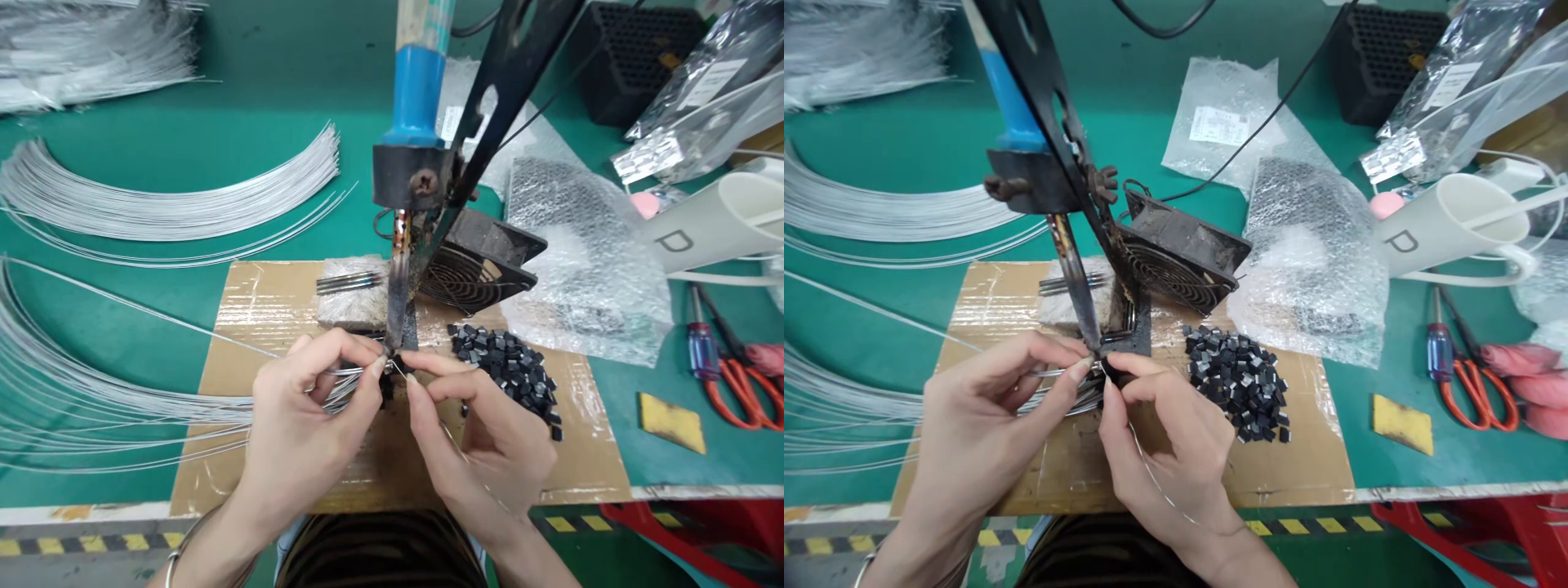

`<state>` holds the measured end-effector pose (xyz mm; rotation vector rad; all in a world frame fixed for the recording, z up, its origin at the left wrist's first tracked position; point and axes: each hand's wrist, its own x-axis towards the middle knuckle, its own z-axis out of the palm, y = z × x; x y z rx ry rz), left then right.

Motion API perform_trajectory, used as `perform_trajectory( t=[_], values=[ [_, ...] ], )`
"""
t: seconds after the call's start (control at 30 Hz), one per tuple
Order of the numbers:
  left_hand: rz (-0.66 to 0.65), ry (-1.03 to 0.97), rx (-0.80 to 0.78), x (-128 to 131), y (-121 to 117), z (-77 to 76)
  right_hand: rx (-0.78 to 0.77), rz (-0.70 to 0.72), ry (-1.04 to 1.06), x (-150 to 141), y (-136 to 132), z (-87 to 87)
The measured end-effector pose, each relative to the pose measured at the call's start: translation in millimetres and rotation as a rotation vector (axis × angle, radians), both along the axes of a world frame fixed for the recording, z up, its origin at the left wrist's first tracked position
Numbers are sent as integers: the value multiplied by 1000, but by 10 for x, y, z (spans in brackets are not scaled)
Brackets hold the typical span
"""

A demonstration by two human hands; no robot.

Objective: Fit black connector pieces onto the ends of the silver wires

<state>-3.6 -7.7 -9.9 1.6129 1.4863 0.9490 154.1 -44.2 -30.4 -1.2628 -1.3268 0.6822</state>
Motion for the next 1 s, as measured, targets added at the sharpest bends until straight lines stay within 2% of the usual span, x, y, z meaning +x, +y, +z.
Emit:
perform_trajectory(
  t=[0.17,0.27,0.37,0.43,0.5,0.63,0.77,0.83,0.9,0.97,1.0],
  values=[
    [-6,14,-19,-11,-7,-14,-10,5,-10,-1,-18,-19],
    [-22,121,40,-8,-36,-7,-26,5,-12,17,-28,-25],
    [-4,329,255,-33,-123,-36,-44,-68,13,94,-25,-39],
    [25,456,433,-66,-203,-97,-52,-175,27,185,-20,-60],
    [48,513,526,-95,-275,-185,-45,-297,30,294,-22,-85],
    [93,434,494,-111,-352,-349,-27,-426,10,497,-62,-129],
    [85,435,463,-161,-345,-335,-51,-488,13,607,-112,-177],
    [110,458,459,-256,-266,-262,-32,-510,21,634,-119,-209],
    [158,493,476,-400,-78,-187,-19,-518,45,654,-114,-245],
    [170,564,506,-565,236,-145,-12,-537,66,669,-103,-281],
    [160,627,464,-642,432,-143,-10,-552,74,676,-97,-297]
  ],
)
